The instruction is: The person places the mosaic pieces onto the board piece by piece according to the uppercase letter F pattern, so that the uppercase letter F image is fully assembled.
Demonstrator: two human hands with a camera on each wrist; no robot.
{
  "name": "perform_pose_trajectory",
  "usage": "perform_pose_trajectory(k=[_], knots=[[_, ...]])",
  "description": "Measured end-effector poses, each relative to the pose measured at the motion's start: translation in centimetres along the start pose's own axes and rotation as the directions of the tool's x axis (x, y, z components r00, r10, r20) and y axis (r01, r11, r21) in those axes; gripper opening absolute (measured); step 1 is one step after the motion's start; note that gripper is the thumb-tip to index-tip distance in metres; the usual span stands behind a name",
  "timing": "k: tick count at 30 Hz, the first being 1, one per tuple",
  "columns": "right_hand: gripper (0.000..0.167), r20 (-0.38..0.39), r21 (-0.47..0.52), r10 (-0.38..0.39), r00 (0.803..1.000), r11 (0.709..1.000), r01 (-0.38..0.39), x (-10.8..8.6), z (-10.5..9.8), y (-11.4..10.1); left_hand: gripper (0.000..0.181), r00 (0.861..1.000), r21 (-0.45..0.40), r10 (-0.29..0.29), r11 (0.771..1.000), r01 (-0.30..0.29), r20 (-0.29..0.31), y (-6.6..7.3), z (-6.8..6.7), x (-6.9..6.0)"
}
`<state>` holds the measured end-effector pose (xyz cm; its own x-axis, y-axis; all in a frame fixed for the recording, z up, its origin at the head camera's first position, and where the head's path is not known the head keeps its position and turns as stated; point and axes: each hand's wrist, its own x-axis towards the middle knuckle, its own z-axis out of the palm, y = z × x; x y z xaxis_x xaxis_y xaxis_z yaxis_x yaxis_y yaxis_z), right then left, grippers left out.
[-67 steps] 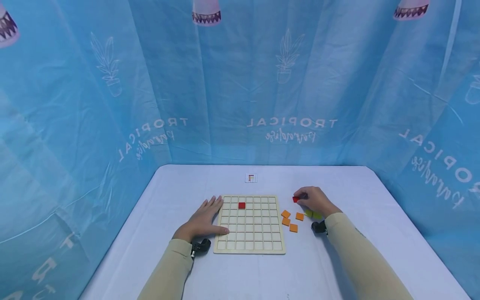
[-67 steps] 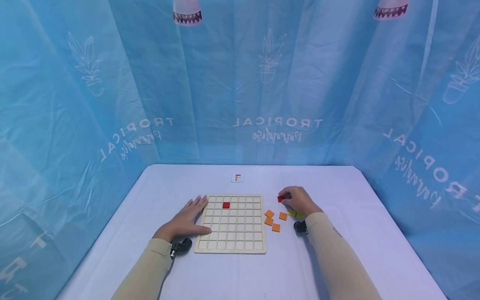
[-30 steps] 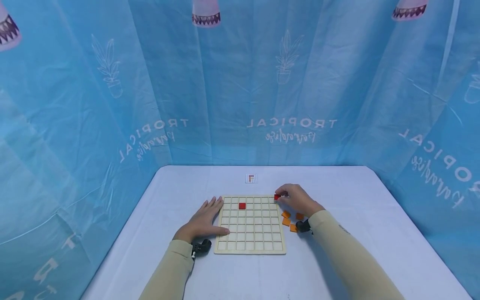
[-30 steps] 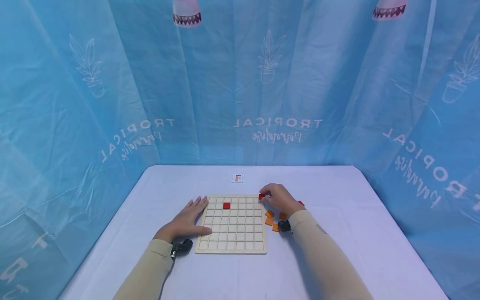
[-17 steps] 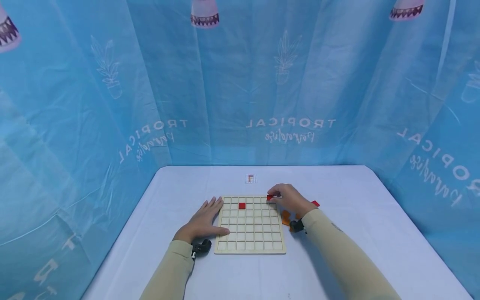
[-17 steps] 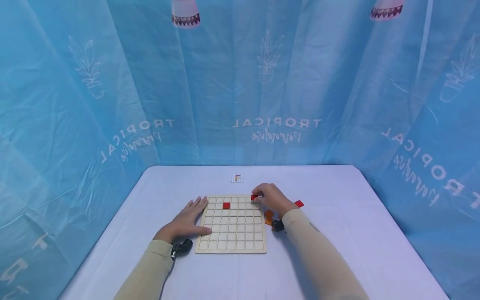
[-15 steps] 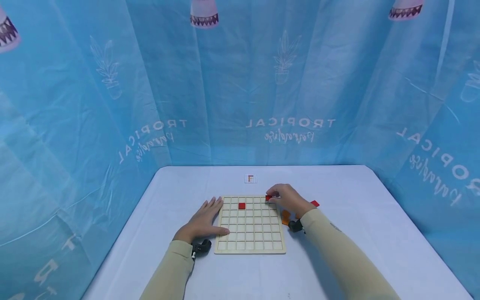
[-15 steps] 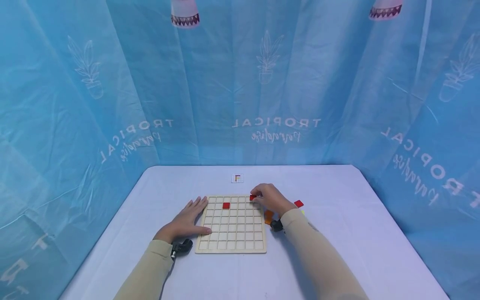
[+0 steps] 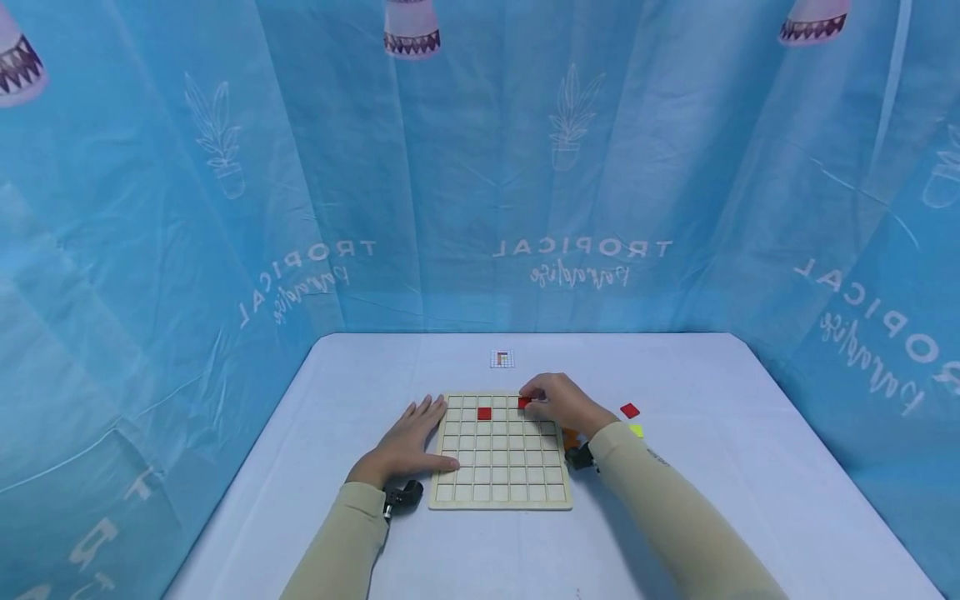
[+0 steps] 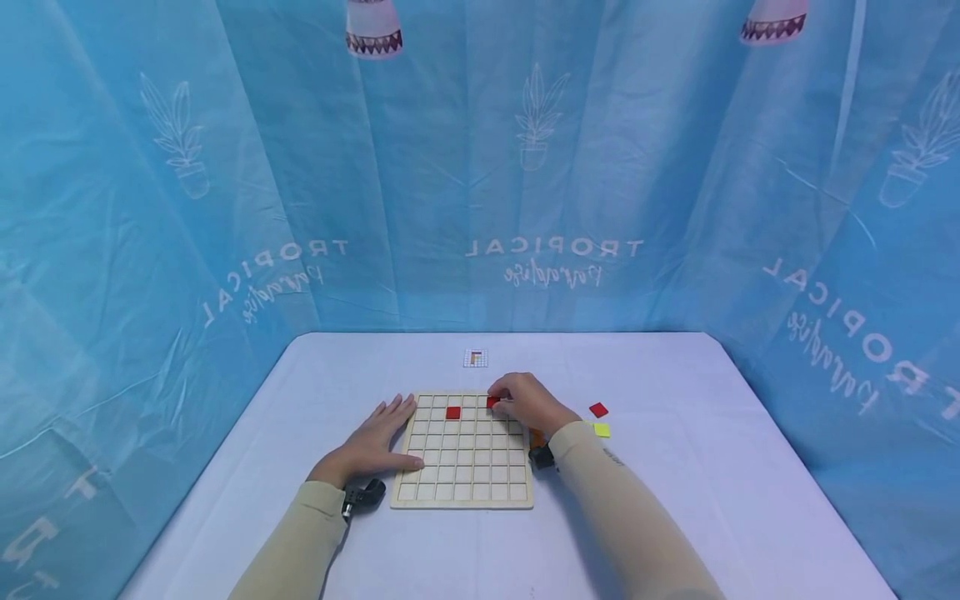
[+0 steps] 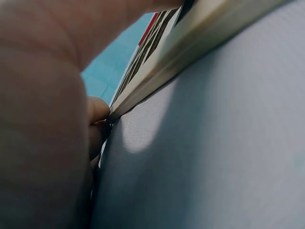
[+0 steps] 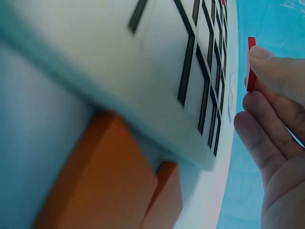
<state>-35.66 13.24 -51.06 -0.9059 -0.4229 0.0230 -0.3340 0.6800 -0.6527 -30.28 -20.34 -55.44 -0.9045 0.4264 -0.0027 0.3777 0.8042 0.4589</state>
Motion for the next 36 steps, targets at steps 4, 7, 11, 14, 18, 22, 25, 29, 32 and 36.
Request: perform_pose_trajectory(k=[4, 7, 11, 14, 18, 22, 25, 29, 32, 36], knots=[[0.028, 0.019, 0.006, -0.046, 0.999, 0.999, 0.046, 0.2, 0.3, -0.3, 0.128, 1.0, -0.001, 0.007, 1.0, -0.007, -0.008, 0.0, 0.0, -0.1], [0.028, 0.027, 0.003, -0.085, 0.996, 0.996, 0.085, 0.4, 0.6, -0.6, 0.128, 1.0, 0.005, -0.002, 1.0, 0.002, -0.007, 0.0, 0.1, -0.1], [0.028, 0.036, -0.009, -0.109, 0.993, 0.994, 0.11, 0.7, 1.1, -0.9, 0.128, 1.0, 0.0, -0.015, 1.0, 0.015, -0.01, 0.1, 0.1, -0.2], [0.028, 0.05, -0.025, -0.128, 0.991, 0.991, 0.129, 0.9, 1.5, -1.2, 0.128, 1.0, -0.004, -0.024, 1.0, 0.024, -0.012, 0.2, 0.1, -0.2], [0.025, 0.071, -0.052, -0.163, 0.984, 0.985, 0.167, 1.3, 1.9, -1.8, 0.128, 0.999, 0.002, -0.033, 0.999, 0.033, -0.011, 0.3, 0.1, -0.2], [0.023, 0.084, -0.096, -0.193, 0.978, 0.975, 0.201, 1.7, 2.3, -2.2, 0.128, 0.999, 0.003, -0.038, 0.999, 0.038, -0.009, 0.3, 0.1, -0.2], [0.022, 0.087, -0.122, -0.199, 0.976, 0.97, 0.208, 1.9, 2.6, -2.3, 0.128, 0.999, -0.001, -0.038, 0.999, 0.038, -0.008, 0.3, 0.1, -0.2], [0.021, 0.084, -0.132, -0.187, 0.979, 0.972, 0.197, 2.0, 2.9, -2.4, 0.128, 0.999, -0.006, -0.035, 0.999, 0.035, -0.006, 0.3, 0.1, -0.2], [0.02, 0.082, -0.133, -0.181, 0.98, 0.973, 0.191, 2.2, 3.1, -2.4, 0.128, 0.999, -0.005, -0.037, 0.999, 0.037, -0.003, 0.3, 0.1, -0.2], [0.019, 0.081, -0.144, -0.174, 0.981, 0.972, 0.184, 2.3, 3.2, -2.5, 0.128, 0.999, -0.004, -0.038, 0.999, 0.038, -0.005, 0.2, 0.1, -0.2]])
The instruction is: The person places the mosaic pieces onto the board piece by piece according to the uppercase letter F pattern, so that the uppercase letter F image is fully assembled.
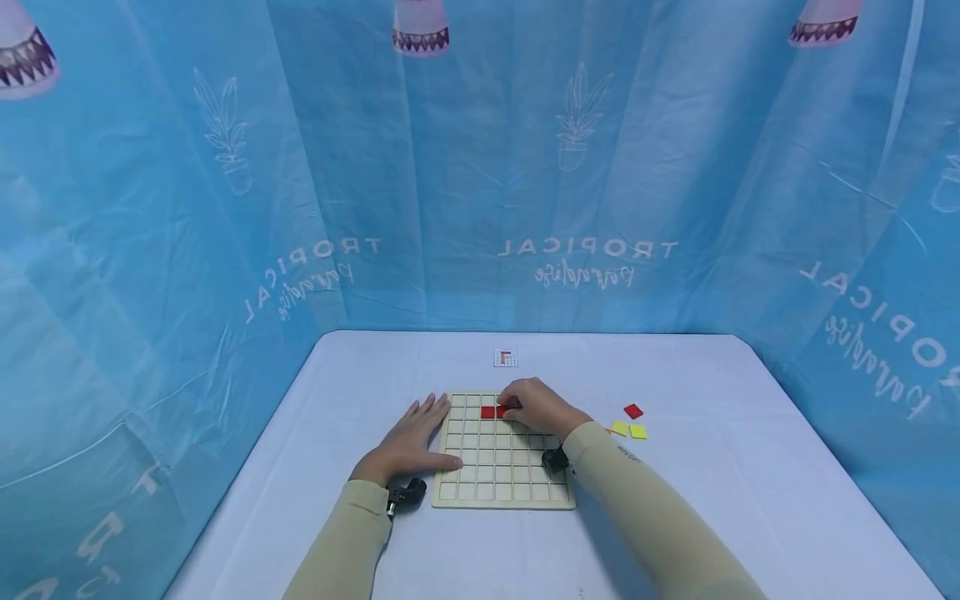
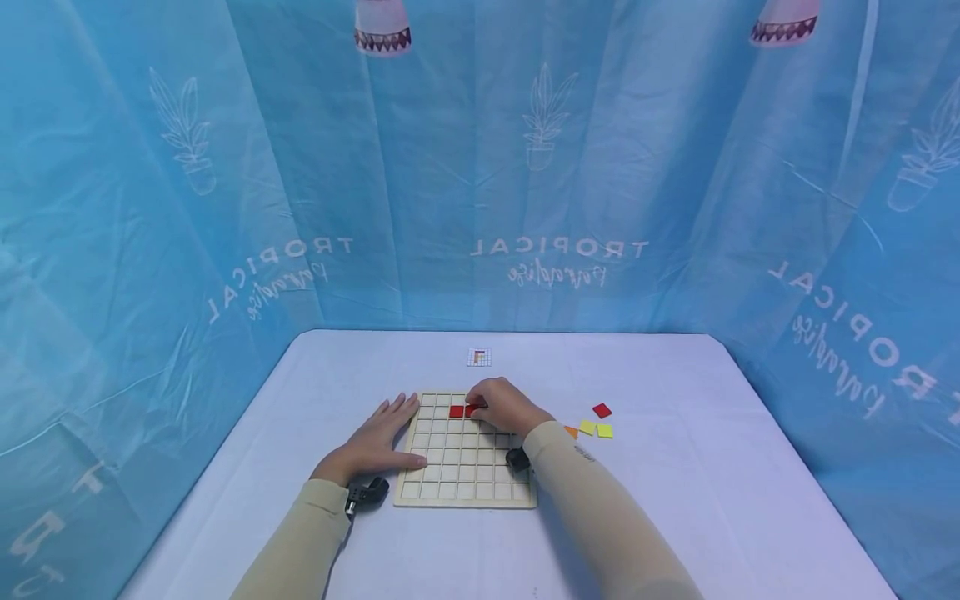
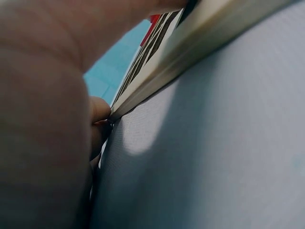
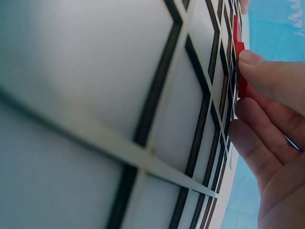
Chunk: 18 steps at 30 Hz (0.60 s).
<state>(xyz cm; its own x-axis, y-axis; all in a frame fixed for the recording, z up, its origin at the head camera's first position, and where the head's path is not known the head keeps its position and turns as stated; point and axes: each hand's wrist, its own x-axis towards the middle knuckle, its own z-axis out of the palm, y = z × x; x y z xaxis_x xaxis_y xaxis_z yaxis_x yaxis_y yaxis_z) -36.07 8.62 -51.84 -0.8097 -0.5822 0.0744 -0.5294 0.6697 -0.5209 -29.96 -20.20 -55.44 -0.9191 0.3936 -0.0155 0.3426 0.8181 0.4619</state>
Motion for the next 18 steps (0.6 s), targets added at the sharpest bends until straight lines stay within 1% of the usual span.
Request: perform_pose_trajectory(k=[7, 12, 18], knots=[[0.02, -0.004, -0.016, -0.003, 1.0, 1.0, 0.002, 0.05, 0.18, 0.03, 0.128, 1.0, 0.003, 0.0, 1.0, 0.0, -0.004, 0.04, 0.07, 0.03], [0.025, -0.009, 0.011, 0.013, 1.0, 1.0, -0.013, -0.05, 0.29, 0.13, 0.128, 1.0, 0.001, 0.002, 1.0, -0.002, -0.008, 0.04, 0.16, -0.04], [0.028, -0.022, 0.061, 0.039, 0.999, 0.997, -0.038, -0.47, -0.24, 0.41, 0.128, 1.0, 0.0, 0.006, 1.0, -0.006, -0.011, 0.04, 0.09, -0.04]])
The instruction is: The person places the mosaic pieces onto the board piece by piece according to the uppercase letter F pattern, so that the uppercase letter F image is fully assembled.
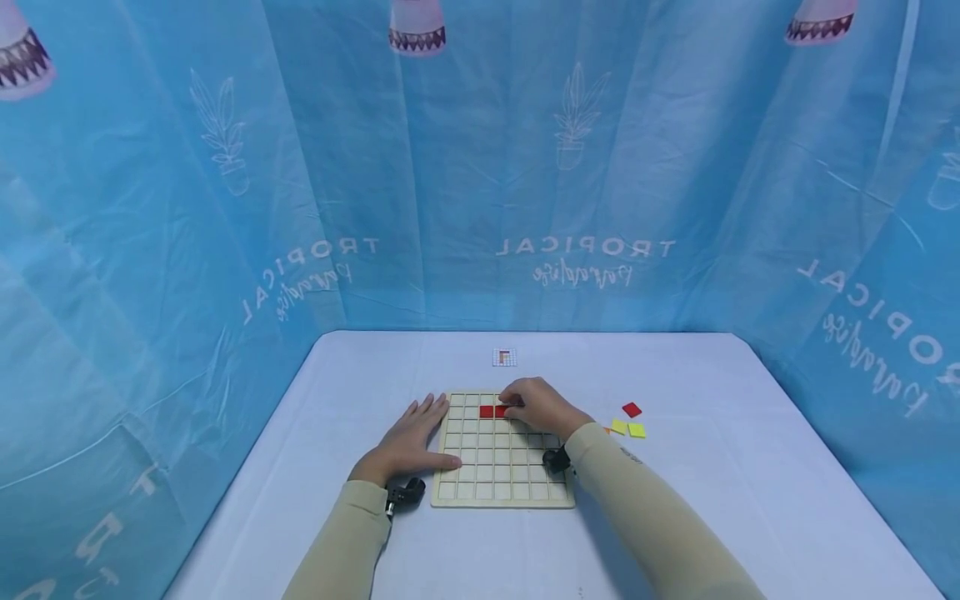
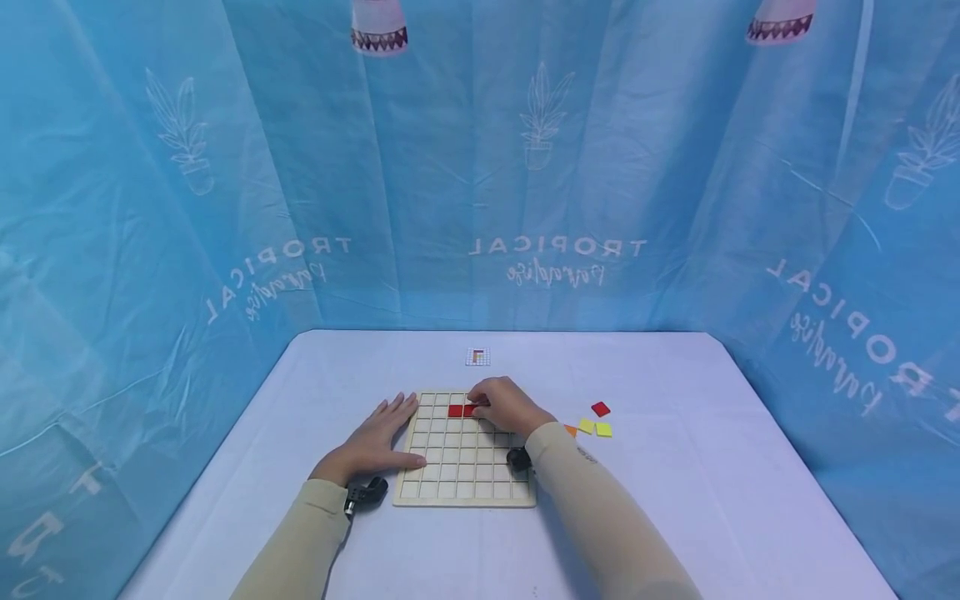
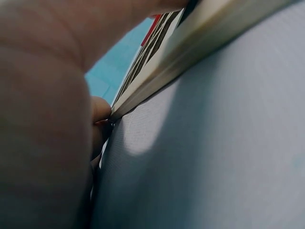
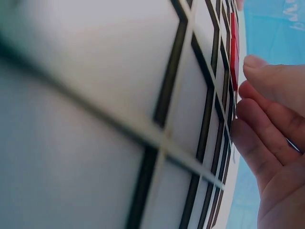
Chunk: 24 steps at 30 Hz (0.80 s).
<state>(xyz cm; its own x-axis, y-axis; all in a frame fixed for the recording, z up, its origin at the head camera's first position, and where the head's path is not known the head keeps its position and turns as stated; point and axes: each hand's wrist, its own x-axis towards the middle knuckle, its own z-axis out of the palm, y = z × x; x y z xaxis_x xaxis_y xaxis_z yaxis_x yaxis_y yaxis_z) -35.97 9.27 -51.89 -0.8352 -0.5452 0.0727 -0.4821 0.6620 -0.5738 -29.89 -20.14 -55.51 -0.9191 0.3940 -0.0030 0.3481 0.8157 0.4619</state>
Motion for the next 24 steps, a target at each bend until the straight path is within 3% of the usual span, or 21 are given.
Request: perform_pose_trajectory(k=[10, 15, 24], knots=[[0.025, -0.037, 0.034, 0.064, 0.997, 0.997, -0.062, -1.5, -1.2, 1.6, 0.127, 1.0, 0.01, 0.024, 1.0, -0.024, 0.0, -0.3, -0.1, 0.0], [0.025, -0.057, 0.046, 0.134, 0.989, 0.99, -0.132, -2.5, -2.2, 2.6, 0.127, 1.0, 0.001, 0.015, 1.0, -0.016, 0.009, -0.1, -0.3, -0.1], [0.025, -0.073, 0.04, 0.21, 0.975, 0.977, -0.208, -5.0, -4.5, 5.6, 0.125, 1.0, 0.001, 0.012, 1.0, -0.012, 0.007, -0.2, -0.1, 0.0]])
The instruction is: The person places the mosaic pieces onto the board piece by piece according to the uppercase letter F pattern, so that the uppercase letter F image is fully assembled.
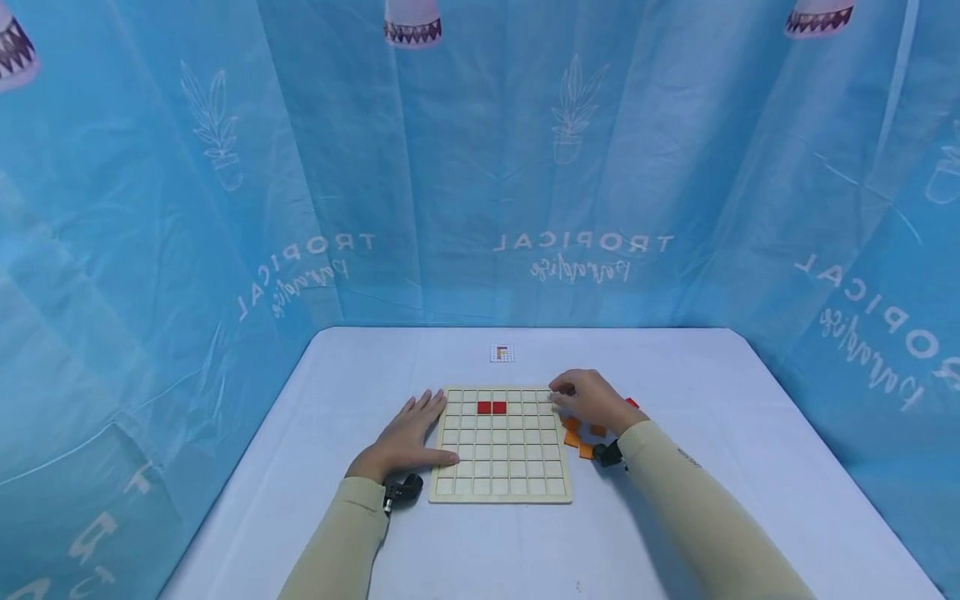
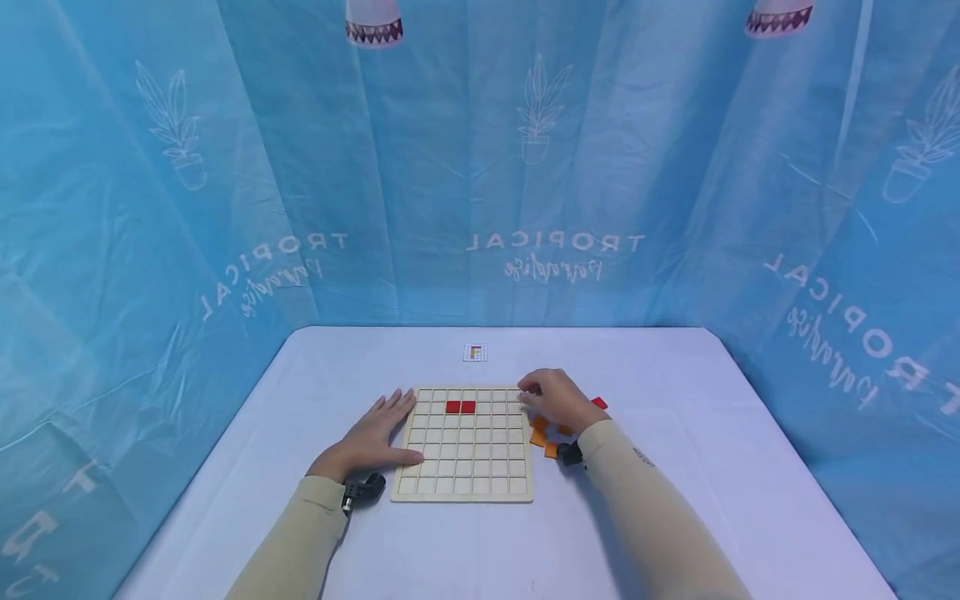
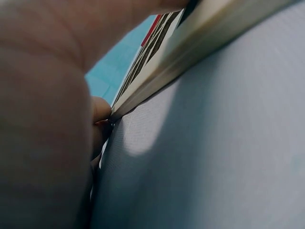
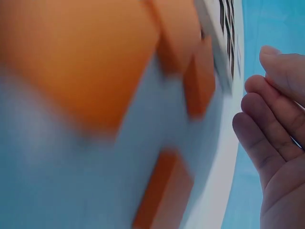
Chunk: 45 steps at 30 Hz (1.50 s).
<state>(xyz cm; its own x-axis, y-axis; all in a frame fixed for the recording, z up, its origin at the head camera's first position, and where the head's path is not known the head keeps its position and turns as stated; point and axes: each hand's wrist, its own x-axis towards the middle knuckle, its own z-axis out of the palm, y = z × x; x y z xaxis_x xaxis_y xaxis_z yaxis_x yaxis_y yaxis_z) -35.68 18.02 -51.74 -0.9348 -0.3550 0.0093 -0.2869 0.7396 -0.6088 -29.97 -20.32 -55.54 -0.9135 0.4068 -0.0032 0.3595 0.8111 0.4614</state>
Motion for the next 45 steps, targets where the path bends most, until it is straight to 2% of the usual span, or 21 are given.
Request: perform_pose_trajectory(k=[9, 16, 20, 27, 33, 38, 45], knots=[[0.028, -0.056, -0.013, 0.108, 0.993, 0.994, -0.109, -1.6, -2.5, 3.0, 0.126, 1.0, 0.003, 0.004, 1.0, -0.004, 0.006, 0.2, -0.2, 0.0], [0.029, -0.114, 0.037, 0.113, 0.987, 0.993, -0.109, -2.8, -4.2, 5.0, 0.126, 1.0, 0.018, 0.007, 1.0, -0.007, 0.008, 0.0, -0.1, 0.1], [0.031, -0.107, 0.053, 0.127, 0.986, 0.991, -0.122, -3.5, -4.9, 6.1, 0.126, 1.0, 0.03, 0.006, 1.0, -0.007, 0.015, -0.1, 0.0, 0.2], [0.035, -0.096, 0.054, 0.185, 0.978, 0.982, -0.181, -4.6, -5.2, 7.8, 0.126, 1.0, 0.011, 0.01, 1.0, -0.01, 0.008, -0.2, 0.1, 0.1], [0.047, -0.112, 0.027, 0.187, 0.976, 0.982, -0.186, -5.3, -5.3, 8.9, 0.125, 1.0, 0.014, 0.01, 1.0, -0.01, 0.004, -0.2, 0.0, 0.1], [0.053, -0.114, 0.017, 0.214, 0.97, 0.977, -0.214, -5.6, -5.5, 8.9, 0.125, 1.0, 0.019, 0.0, 1.0, 0.0, 0.007, -0.1, 0.0, 0.1], [0.051, -0.074, 0.012, 0.239, 0.968, 0.971, -0.239, -5.6, -5.2, 9.1, 0.126, 1.0, 0.009, -0.002, 1.0, 0.002, 0.009, 0.0, 0.0, 0.0]])
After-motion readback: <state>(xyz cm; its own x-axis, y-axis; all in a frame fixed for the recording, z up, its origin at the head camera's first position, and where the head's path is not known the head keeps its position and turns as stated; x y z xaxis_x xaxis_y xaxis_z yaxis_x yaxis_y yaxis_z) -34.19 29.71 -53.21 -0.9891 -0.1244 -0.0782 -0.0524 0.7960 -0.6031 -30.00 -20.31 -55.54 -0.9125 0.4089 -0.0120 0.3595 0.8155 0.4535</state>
